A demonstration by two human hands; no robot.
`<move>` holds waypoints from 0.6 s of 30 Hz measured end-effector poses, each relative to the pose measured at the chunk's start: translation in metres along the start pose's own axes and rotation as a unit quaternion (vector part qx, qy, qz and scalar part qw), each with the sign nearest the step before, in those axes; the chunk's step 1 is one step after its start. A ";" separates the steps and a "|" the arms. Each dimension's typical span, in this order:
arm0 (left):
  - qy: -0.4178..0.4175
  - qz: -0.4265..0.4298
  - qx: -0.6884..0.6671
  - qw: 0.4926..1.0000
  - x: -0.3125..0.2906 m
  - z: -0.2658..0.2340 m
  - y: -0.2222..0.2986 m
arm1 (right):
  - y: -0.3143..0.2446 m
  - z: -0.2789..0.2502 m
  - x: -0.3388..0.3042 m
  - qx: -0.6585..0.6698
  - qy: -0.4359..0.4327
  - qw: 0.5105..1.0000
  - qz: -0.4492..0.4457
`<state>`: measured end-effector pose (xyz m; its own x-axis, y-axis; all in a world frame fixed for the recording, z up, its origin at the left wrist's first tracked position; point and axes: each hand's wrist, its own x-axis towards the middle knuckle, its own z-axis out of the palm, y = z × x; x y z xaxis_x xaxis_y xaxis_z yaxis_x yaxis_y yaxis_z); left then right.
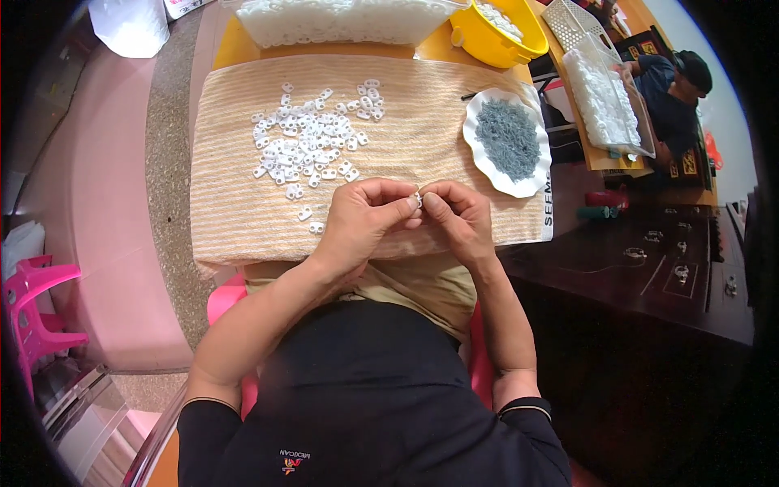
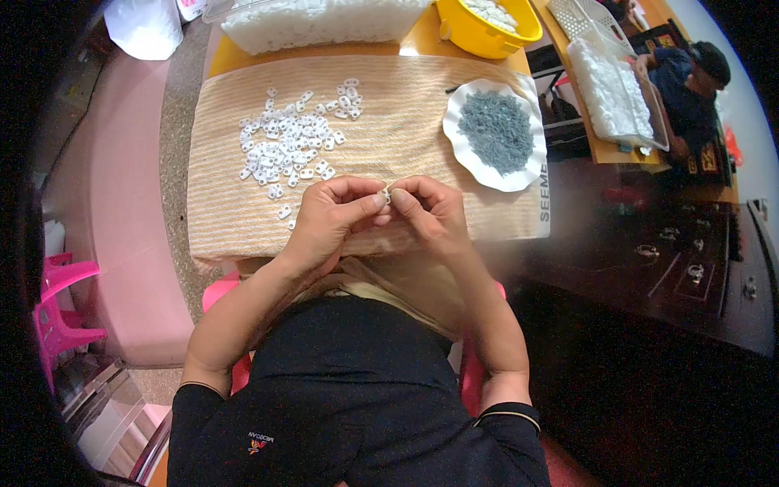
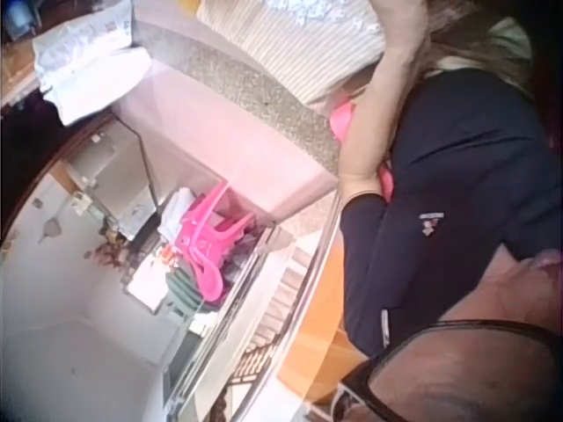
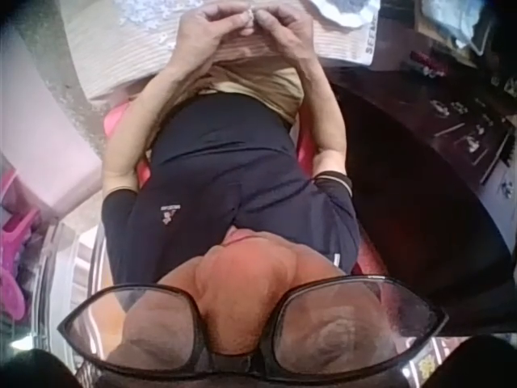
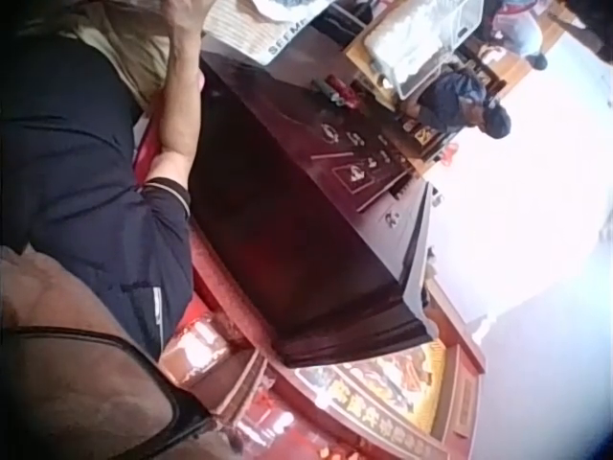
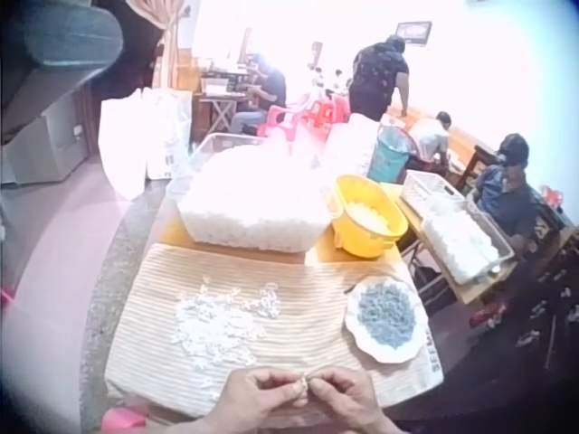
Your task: Assembling small plastic parts by manually inserting small grey pins into white plastic housings on a workbench.
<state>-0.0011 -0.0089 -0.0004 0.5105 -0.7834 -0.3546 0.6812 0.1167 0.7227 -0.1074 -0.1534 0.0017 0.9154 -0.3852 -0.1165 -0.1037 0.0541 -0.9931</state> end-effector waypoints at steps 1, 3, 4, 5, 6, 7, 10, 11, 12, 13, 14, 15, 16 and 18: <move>0.000 0.000 0.000 1.000 0.000 0.000 0.000 | 0.000 0.001 0.000 -0.007 0.000 1.000 -0.003; -0.001 0.000 0.000 1.000 0.000 0.000 -0.001 | -0.001 0.003 -0.001 -0.017 0.004 1.000 -0.005; -0.001 0.001 -0.001 1.000 0.000 0.000 -0.001 | -0.002 0.004 -0.002 -0.026 0.008 1.000 -0.006; -0.001 -0.001 0.000 1.000 0.000 -0.001 -0.001 | -0.002 0.005 -0.002 -0.027 0.008 1.000 -0.007; -0.001 -0.003 0.000 1.000 0.000 -0.001 -0.001 | -0.002 0.005 -0.002 -0.054 0.011 0.998 -0.015; -0.001 -0.002 0.000 1.000 0.000 -0.001 -0.001 | -0.002 0.006 -0.002 -0.081 0.015 0.996 -0.024; 0.004 0.006 0.009 1.000 -0.001 -0.001 -0.001 | -0.006 0.007 -0.001 -0.106 0.015 0.994 -0.030; 0.012 0.010 0.008 1.000 -0.001 0.000 -0.003 | -0.004 0.008 0.000 -0.107 0.013 0.994 -0.032; 0.020 0.014 0.007 1.000 -0.001 0.000 -0.003 | 0.000 0.007 0.001 -0.088 0.013 0.995 -0.032; 0.019 0.015 0.007 1.000 0.000 0.000 -0.003 | 0.002 0.007 0.002 -0.070 0.013 0.997 -0.033; 0.012 0.017 0.002 1.000 0.000 0.000 -0.003 | 0.001 0.006 0.002 -0.071 0.012 0.997 -0.035; 0.007 0.019 -0.003 1.000 0.000 0.000 -0.003 | 0.000 0.007 0.002 -0.057 0.015 0.998 -0.027; 0.007 0.021 -0.003 1.000 0.000 -0.001 -0.002 | 0.000 0.008 0.002 -0.042 0.018 0.999 -0.020; 0.006 0.017 -0.016 1.000 -0.001 -0.001 -0.001 | -0.008 0.009 0.002 -0.036 0.019 0.999 -0.013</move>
<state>-0.0014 -0.0077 -0.0016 0.5391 -0.7717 -0.3373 0.6795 0.1620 0.7155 -0.1012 -0.1459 0.0093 0.9032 -0.4198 -0.0895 -0.1088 -0.0221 -0.9938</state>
